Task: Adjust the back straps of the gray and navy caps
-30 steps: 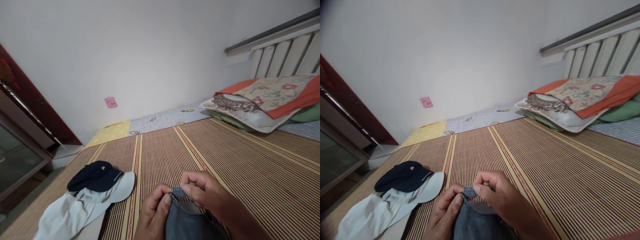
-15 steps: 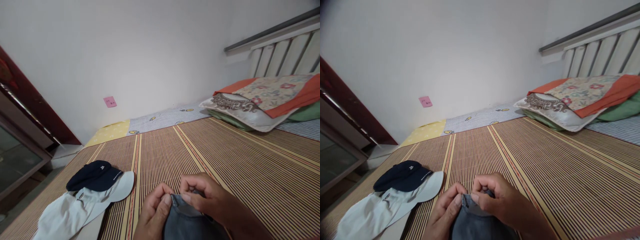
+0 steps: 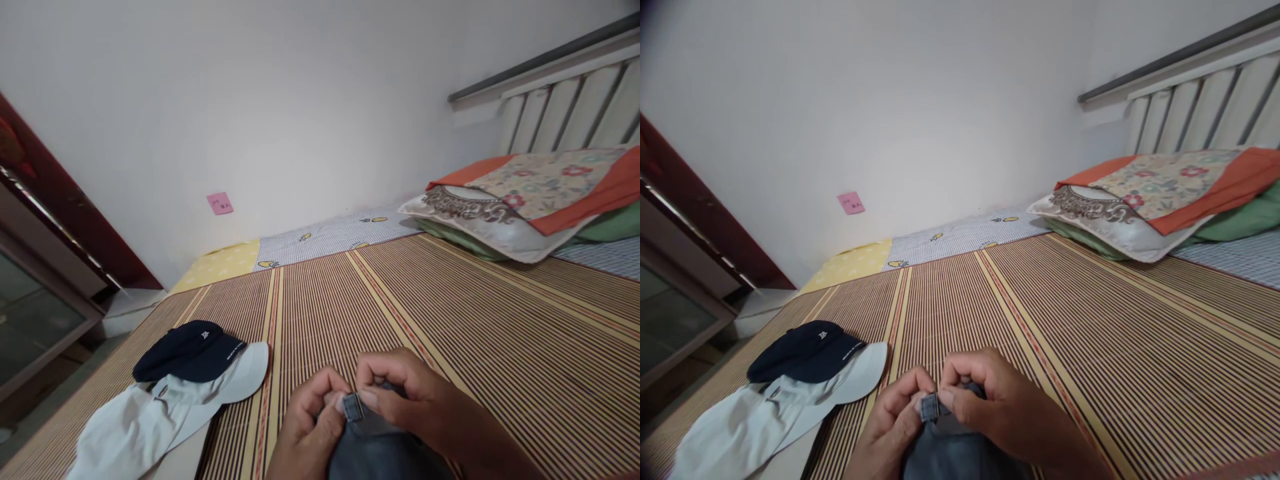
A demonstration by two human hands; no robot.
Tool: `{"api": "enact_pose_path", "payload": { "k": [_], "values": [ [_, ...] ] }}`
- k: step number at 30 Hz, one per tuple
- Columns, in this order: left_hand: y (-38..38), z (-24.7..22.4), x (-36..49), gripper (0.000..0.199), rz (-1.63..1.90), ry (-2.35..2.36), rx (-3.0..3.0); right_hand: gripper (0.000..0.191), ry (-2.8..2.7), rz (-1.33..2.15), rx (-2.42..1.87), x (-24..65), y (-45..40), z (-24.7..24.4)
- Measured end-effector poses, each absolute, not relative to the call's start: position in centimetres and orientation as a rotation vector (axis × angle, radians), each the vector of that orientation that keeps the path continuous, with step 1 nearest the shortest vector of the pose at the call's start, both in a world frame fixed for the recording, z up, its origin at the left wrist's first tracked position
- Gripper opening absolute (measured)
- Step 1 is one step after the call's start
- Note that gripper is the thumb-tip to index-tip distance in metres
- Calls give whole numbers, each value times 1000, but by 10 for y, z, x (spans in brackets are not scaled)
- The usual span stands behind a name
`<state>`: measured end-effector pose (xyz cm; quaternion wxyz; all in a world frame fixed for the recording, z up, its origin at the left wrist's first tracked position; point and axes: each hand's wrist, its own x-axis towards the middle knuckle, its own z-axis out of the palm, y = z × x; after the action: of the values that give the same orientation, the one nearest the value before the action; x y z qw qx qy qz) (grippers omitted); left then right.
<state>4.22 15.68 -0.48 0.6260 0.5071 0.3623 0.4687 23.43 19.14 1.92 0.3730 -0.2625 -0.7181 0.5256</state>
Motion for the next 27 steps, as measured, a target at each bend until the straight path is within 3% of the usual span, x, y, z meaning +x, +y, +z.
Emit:
{"api": "enact_pose_path", "payload": {
  "k": [18, 27],
  "values": [
    [161, -8, 46, 40, 1262, 853, 1151, 33, -1806, 1353, -739, 231, 191, 24],
    [163, -5, 49, 35, 1257, 811, 1083, 19, -1675, 1442, -721, 229, 190, 27]
  ]
}}
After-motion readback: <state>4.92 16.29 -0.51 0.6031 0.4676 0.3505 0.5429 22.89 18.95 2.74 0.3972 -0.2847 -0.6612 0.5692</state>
